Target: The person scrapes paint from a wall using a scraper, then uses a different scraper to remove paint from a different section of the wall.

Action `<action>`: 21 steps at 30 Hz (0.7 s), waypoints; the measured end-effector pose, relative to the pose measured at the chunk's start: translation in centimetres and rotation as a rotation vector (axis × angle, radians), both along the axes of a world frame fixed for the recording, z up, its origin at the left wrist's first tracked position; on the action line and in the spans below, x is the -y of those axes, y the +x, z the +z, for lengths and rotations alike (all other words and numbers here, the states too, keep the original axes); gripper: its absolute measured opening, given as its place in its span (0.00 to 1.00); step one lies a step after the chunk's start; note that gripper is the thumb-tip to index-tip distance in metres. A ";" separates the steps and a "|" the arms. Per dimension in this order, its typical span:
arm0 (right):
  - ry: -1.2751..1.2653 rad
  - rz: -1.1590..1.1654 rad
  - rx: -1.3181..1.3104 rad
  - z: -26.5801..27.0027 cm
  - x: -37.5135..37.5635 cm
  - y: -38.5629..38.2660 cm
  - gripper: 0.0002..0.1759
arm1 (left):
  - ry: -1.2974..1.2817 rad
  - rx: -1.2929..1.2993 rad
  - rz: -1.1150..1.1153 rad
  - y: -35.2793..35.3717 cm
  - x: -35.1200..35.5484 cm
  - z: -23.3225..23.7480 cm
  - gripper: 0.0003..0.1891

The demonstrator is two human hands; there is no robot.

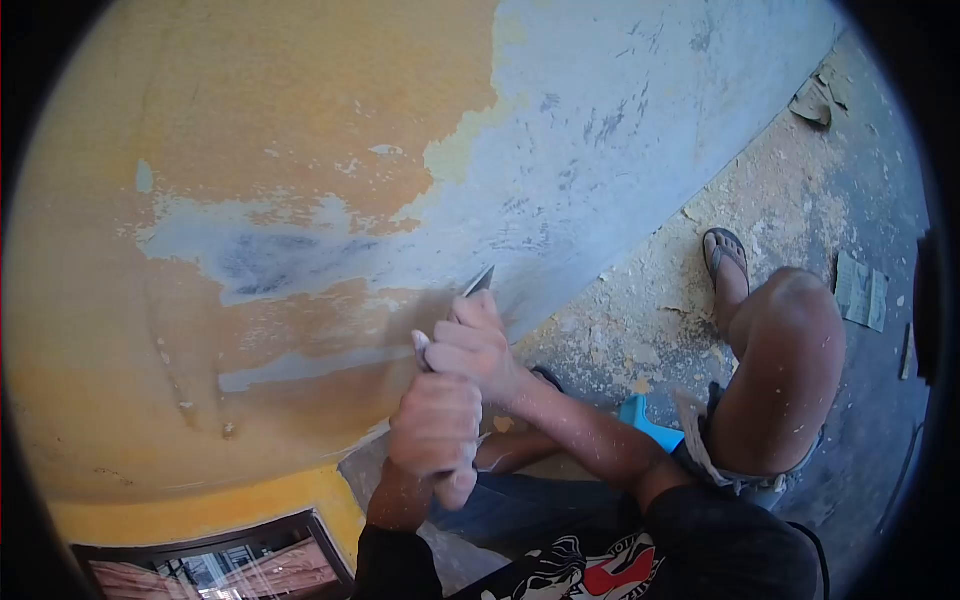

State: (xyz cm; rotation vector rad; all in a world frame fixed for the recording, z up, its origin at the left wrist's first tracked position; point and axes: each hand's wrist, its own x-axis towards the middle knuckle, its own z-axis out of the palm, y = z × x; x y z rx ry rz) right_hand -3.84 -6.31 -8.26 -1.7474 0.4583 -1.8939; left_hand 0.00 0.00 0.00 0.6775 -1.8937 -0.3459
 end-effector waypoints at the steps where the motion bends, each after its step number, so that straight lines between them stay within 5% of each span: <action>1: -0.028 -0.041 -0.027 -0.6 0.6 -0.1 0.10 | -0.024 -0.051 0.092 -0.2 0.2 -1.0 0.17; 3: 0.030 -0.072 -0.007 0.3 -0.5 0.9 0.12 | 0.032 -0.047 0.195 1.0 -0.3 0.2 0.15; 5: 0.166 -0.048 -0.003 -1.6 0.6 1.4 0.12 | 0.191 -0.032 -0.058 2.8 2.4 -1.7 0.15; 7: 0.098 -0.148 -0.006 -1.6 1.0 -0.2 0.13 | 0.034 -0.037 0.055 -0.2 2.3 -1.5 0.16; 9: 0.008 -0.069 0.013 -0.6 0.6 -1.0 0.14 | 0.126 0.096 -0.189 0.3 1.5 0.0 0.20; 10: 0.033 -0.106 -0.008 -1.5 1.0 -0.1 0.16 | -0.080 -0.091 0.068 -0.4 1.9 -2.2 0.16; 11: 0.038 -0.097 -0.006 -1.6 0.6 0.1 0.16 | -0.076 -0.088 0.078 0.1 1.7 -2.2 0.16; 13: 0.126 -0.142 0.040 -1.7 0.8 0.1 0.18 | 0.183 0.059 -0.070 0.2 2.7 -1.0 0.15; 21: 0.095 -0.060 0.127 -0.4 0.4 -0.6 0.18 | 0.093 0.088 -0.143 -0.9 1.8 0.3 0.15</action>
